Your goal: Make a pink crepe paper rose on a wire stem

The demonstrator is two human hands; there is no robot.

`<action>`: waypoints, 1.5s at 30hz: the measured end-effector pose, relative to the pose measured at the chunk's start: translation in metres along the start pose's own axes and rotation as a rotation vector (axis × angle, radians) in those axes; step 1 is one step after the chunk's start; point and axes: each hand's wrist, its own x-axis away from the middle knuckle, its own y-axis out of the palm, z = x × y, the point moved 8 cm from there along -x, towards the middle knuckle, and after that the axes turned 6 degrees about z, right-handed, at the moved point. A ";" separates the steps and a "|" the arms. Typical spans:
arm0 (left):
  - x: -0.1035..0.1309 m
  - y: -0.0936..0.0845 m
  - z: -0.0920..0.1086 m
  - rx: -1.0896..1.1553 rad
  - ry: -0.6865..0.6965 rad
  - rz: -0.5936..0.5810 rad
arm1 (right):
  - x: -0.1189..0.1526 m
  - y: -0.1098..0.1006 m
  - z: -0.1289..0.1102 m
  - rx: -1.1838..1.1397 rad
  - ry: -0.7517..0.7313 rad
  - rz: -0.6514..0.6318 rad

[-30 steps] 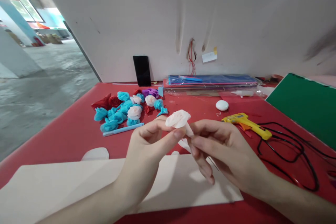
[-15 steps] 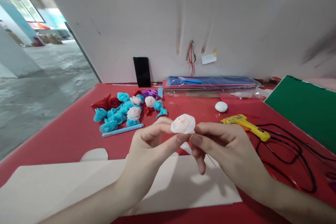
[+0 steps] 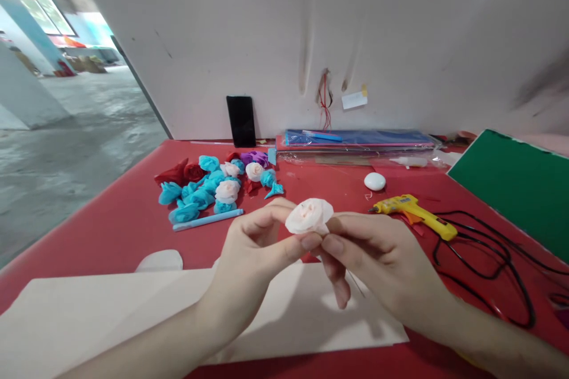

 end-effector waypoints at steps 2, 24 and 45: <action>0.001 0.001 0.000 0.003 -0.015 -0.015 | 0.002 0.002 -0.001 0.018 -0.006 -0.005; 0.020 0.021 0.037 -0.287 -0.103 -0.315 | 0.030 -0.003 -0.053 0.813 -1.074 0.059; 0.029 0.017 0.032 -0.360 -0.200 -0.301 | 0.028 0.009 -0.057 0.853 -1.027 -0.151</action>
